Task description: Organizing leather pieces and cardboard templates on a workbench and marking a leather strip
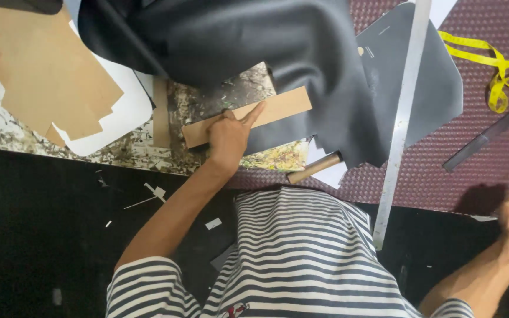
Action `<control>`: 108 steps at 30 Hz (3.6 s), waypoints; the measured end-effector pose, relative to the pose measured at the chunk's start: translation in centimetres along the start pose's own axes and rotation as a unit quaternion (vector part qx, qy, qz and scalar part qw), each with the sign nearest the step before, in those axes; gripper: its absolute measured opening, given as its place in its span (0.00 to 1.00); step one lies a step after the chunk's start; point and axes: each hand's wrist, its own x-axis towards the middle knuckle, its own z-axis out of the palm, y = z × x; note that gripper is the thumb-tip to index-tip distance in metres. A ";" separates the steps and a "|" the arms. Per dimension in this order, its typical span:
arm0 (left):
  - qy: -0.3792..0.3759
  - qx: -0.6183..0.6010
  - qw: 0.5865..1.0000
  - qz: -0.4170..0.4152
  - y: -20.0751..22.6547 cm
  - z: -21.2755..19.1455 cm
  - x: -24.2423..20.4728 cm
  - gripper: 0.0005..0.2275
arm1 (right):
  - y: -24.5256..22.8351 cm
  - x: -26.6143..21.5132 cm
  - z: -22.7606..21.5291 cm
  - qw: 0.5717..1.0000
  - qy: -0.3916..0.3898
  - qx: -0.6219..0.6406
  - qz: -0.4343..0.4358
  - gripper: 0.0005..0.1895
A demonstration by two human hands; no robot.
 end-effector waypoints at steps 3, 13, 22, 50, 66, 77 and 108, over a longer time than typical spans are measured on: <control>-0.002 0.015 1.000 -0.003 0.6 0.8 0.6 0.38 | -15.9 -3.0 2.5 0.983 0.021 0.180 0.008 0.03; -0.059 -0.002 0.995 0.081 -0.1 0.5 2.0 0.38 | -58.2 -7.4 10.8 0.949 -0.063 0.242 -0.191 0.07; -0.011 -0.033 0.999 0.024 0.3 0.4 -0.7 0.34 | -63.9 -9.5 15.2 0.937 -0.114 -0.065 -0.323 0.06; -0.100 -0.320 0.941 -0.034 -5.0 -7.3 -7.8 0.32 | -74.4 -11.4 17.1 0.809 -0.259 0.239 -0.470 0.15; -0.056 -0.263 0.962 -0.035 -2.9 -2.7 -7.0 0.25 | -78.8 -13.3 19.1 0.656 -0.391 0.167 -0.624 0.13; -0.041 -0.261 0.962 -0.067 0.1 1.1 -5.3 0.24 | -79.2 -13.2 19.4 0.646 -0.392 0.148 -0.638 0.16; -0.089 -0.283 0.953 -0.058 0.9 1.5 -5.0 0.25 | -79.2 -12.1 21.1 0.651 -0.362 0.119 -0.657 0.17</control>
